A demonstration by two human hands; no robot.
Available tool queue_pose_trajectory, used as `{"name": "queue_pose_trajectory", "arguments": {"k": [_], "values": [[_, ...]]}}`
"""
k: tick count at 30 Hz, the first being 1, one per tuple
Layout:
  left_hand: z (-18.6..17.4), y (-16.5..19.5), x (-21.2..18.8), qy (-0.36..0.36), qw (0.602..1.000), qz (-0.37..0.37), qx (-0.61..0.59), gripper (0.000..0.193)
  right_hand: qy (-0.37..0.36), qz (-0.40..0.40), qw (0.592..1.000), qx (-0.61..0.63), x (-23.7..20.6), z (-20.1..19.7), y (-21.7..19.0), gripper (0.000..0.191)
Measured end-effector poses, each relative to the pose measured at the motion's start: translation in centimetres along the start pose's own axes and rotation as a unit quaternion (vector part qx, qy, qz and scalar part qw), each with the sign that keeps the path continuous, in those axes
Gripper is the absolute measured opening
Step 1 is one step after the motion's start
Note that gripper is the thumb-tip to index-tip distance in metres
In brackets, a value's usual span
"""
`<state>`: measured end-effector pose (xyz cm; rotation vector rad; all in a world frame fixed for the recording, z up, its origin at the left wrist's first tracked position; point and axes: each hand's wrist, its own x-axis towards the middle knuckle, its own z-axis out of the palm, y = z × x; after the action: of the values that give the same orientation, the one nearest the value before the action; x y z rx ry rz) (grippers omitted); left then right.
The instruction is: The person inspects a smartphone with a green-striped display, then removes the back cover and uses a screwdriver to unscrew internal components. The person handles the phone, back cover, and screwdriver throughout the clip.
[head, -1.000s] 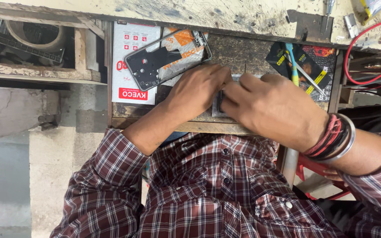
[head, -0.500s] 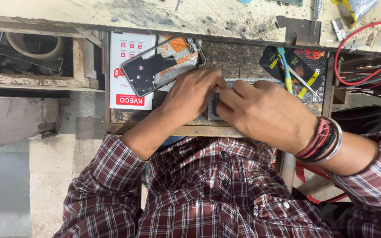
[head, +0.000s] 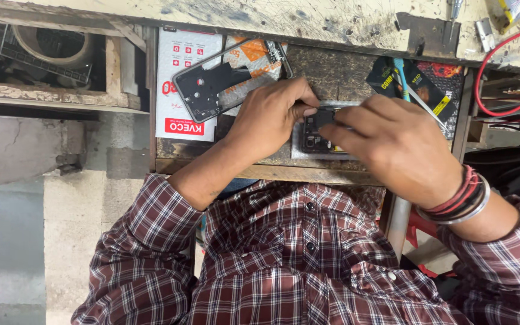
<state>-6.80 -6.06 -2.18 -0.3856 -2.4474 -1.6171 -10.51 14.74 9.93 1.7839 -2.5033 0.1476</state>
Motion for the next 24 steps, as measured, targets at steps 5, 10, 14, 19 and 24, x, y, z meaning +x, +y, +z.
{"name": "queue_pose_trajectory", "arguments": {"k": [5,10,14,19,24], "values": [[0.2,0.1,0.1,-0.016,0.997,-0.055,-0.056,0.011,0.074,0.141,0.984,0.080,-1.6,1.7,-0.3,0.023],[0.3,0.1,0.2,-0.028,0.983,-0.133,-0.125,0.011,0.133,0.221,0.961,0.097,-2.4,3.8,-1.1,0.021],[0.2,0.0,0.2,-0.026,0.975,-0.170,-0.142,0.011,0.159,0.231,0.956,0.089,-2.3,4.8,-1.7,0.023],[0.1,0.1,0.0,-0.022,0.984,-0.157,-0.086,0.010,0.175,0.229,0.955,0.071,-2.0,5.1,-2.3,0.023],[0.6,-0.2,-0.4,0.001,0.990,-0.126,-0.060,0.009,0.182,0.224,0.956,0.043,-1.9,5.0,-3.1,0.021]]}}
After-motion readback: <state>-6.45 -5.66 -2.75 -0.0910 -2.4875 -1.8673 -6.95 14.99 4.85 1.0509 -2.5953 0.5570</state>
